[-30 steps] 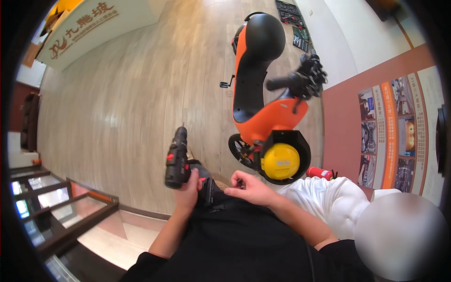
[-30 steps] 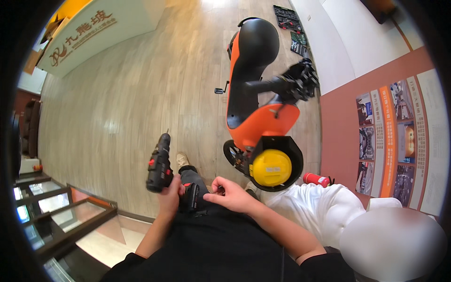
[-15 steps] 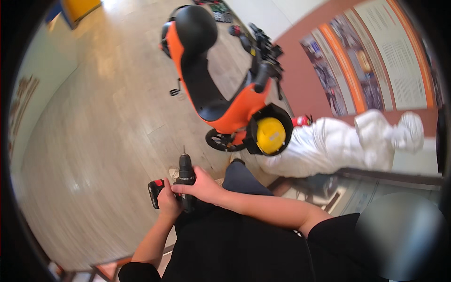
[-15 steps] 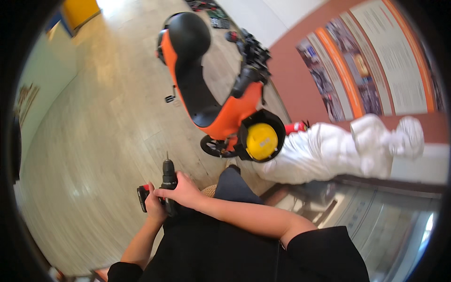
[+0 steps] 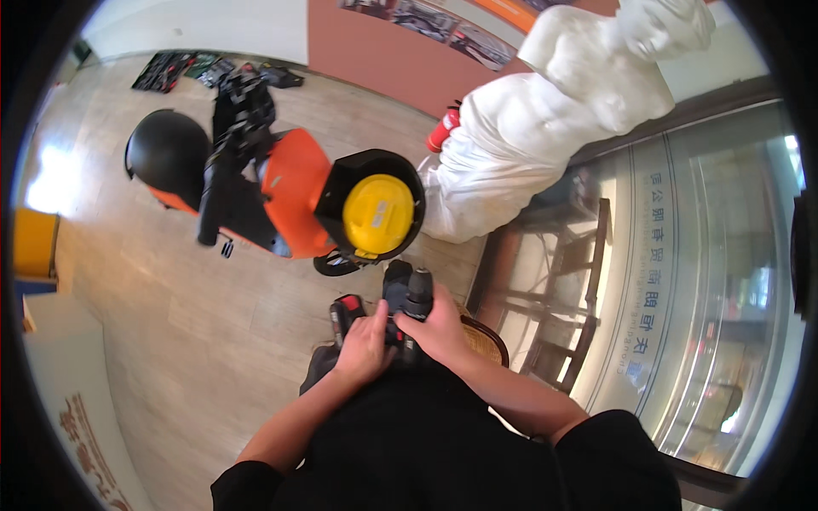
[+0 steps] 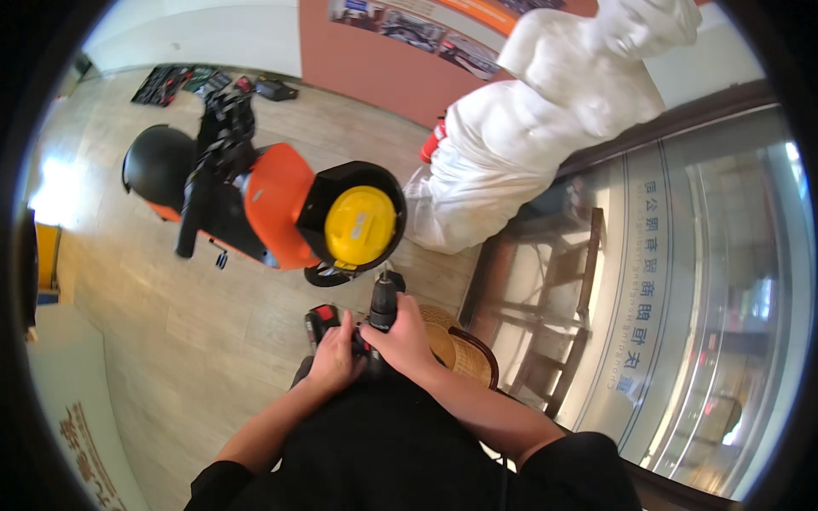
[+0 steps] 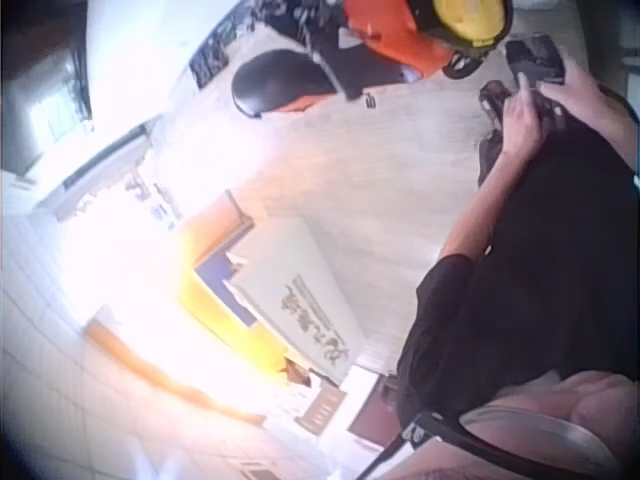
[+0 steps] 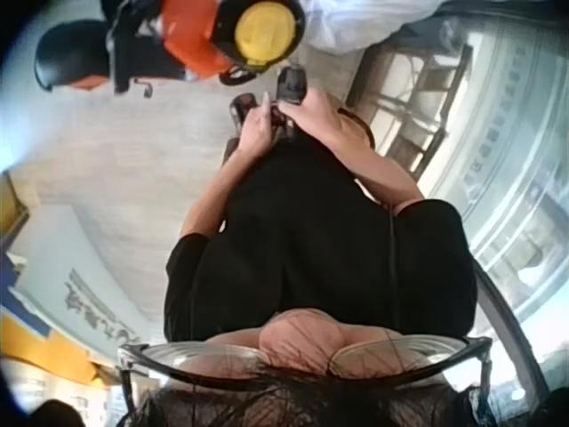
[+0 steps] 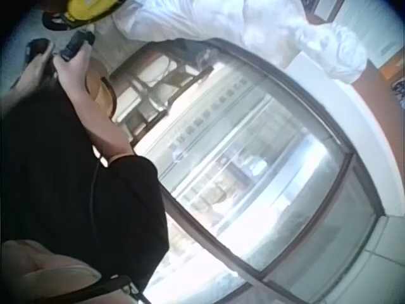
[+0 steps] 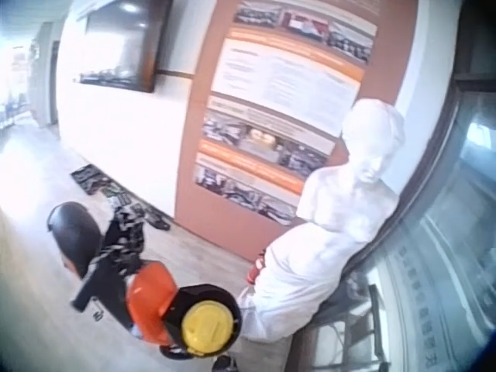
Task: Repairing a small electric scooter component using an electric drill and hand tools.
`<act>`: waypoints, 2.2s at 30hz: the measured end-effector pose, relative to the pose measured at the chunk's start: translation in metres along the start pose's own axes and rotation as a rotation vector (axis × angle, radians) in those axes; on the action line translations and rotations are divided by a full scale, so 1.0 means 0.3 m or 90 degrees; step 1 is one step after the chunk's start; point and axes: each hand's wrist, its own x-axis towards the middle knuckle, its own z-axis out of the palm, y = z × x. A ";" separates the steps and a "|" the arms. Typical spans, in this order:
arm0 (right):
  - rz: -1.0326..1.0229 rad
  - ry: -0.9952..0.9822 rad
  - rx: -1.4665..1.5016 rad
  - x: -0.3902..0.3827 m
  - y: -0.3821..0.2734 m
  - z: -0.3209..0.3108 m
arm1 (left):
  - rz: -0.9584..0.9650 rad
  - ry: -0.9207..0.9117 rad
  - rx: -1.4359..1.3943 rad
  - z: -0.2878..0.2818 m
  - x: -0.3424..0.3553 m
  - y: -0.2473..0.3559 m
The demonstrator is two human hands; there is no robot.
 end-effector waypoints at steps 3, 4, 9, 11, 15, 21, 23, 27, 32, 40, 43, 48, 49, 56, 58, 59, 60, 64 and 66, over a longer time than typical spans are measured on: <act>-0.131 0.091 -0.182 0.034 -0.096 -0.186 | 0.106 0.028 -0.091 0.080 0.169 0.039; -0.122 0.089 -0.179 0.066 -0.084 -0.231 | 0.137 0.048 -0.087 0.089 0.225 0.050; -0.153 0.102 -0.317 0.357 0.076 -0.426 | -0.140 -0.151 -0.139 0.044 0.316 -0.084; -0.137 0.118 -0.326 0.509 0.168 -0.478 | -0.279 -0.107 -0.122 0.063 0.248 -0.173; -0.105 0.126 -0.336 0.809 0.312 -0.527 | -0.763 0.153 -0.293 0.189 -0.160 -0.342; 0.013 0.178 -0.332 1.287 0.678 -0.323 | -1.255 0.227 -0.425 0.375 -0.682 -0.166; 0.047 0.212 -0.335 1.445 0.828 -0.244 | -1.264 0.206 -0.439 0.459 -0.607 -0.221; 0.129 0.216 -0.311 1.726 1.094 -0.103 | -1.268 0.202 -0.447 0.589 -0.499 -0.327; 0.148 0.243 -0.378 1.967 1.442 0.012 | -1.278 0.193 -0.429 0.660 -0.417 -0.447; 0.180 0.226 -0.464 2.107 1.720 -0.028 | -1.253 0.151 -0.394 0.738 -0.400 -0.632; 0.187 0.254 -0.421 2.116 1.724 -0.048 | -1.239 0.126 -0.389 0.757 -0.402 -0.649; 0.215 0.211 -0.470 2.128 1.714 -0.059 | -1.207 0.094 -0.367 0.728 -0.399 -0.669; 0.215 0.211 -0.466 2.135 1.711 -0.063 | -1.200 0.089 -0.361 0.716 -0.398 -0.674; 0.291 0.097 -0.566 2.193 1.686 -0.098 | -1.152 0.063 -0.315 0.644 -0.398 -0.688; 0.313 0.097 -0.599 2.170 1.676 -0.087 | -1.150 0.048 -0.302 0.624 -0.421 -0.658; 0.310 0.120 -0.596 2.166 1.670 -0.113 | -1.147 0.042 -0.300 0.609 -0.408 -0.636; 0.308 0.129 -0.580 2.147 1.644 -0.104 | -1.156 0.043 -0.280 0.564 -0.447 -0.576; 0.351 0.155 -0.620 2.057 1.549 -0.150 | -1.171 0.043 -0.232 0.426 -0.582 -0.330; 0.321 0.122 -0.636 1.989 1.510 -0.169 | -1.156 0.043 -0.231 0.412 -0.628 -0.240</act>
